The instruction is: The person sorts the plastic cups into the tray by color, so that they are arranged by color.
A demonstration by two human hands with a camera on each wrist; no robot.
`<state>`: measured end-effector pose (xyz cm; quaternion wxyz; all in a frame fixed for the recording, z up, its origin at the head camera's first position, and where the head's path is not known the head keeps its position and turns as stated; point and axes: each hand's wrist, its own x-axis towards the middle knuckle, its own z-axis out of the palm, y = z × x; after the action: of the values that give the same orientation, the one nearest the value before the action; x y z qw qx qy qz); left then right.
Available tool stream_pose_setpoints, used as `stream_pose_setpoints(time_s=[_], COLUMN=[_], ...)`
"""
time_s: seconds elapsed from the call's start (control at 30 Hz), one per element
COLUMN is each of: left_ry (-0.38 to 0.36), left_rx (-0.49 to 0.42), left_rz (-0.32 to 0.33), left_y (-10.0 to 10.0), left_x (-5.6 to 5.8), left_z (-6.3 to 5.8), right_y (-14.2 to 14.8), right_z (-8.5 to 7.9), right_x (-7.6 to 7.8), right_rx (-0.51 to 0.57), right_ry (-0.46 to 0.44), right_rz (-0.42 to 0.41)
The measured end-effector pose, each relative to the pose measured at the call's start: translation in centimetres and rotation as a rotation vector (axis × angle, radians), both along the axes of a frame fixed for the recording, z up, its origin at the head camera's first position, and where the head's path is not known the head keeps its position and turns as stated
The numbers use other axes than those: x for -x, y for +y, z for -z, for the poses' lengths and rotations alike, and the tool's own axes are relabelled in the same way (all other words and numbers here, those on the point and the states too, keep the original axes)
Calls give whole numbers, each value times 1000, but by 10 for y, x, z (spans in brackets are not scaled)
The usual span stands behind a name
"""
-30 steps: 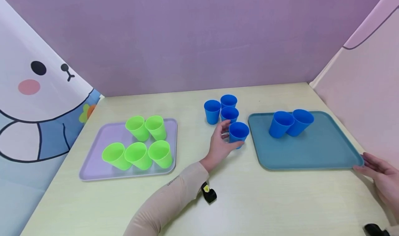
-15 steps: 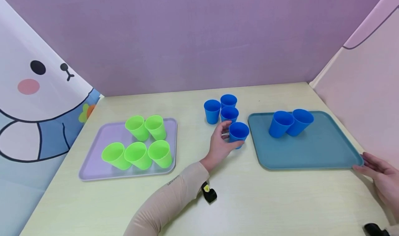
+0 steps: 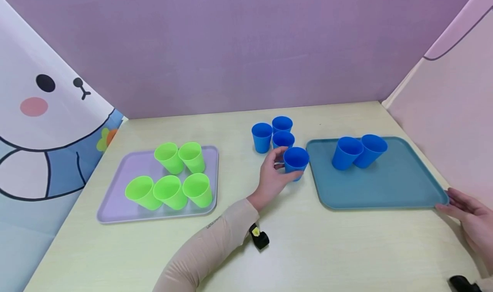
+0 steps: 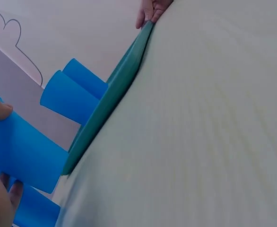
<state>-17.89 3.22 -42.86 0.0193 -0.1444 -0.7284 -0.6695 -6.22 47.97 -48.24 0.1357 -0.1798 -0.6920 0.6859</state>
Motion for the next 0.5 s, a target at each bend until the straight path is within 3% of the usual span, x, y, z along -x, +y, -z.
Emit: stream_pose_setpoints(time_s=[0.13, 0.37, 0.5], left_ry=[17, 18, 30], left_rx=[-8, -12, -32], left_rz=[18, 49, 61], left_y=[4, 15, 24], left_x=[1, 1, 1], left_z=[-5, -14, -19], right_y=[0, -1, -1], right_z=[-2, 0, -2], right_x=[0, -2, -1], right_rx=[31, -12, 36], right_ry=[32, 12, 50], right_rz=[-10, -9, -21])
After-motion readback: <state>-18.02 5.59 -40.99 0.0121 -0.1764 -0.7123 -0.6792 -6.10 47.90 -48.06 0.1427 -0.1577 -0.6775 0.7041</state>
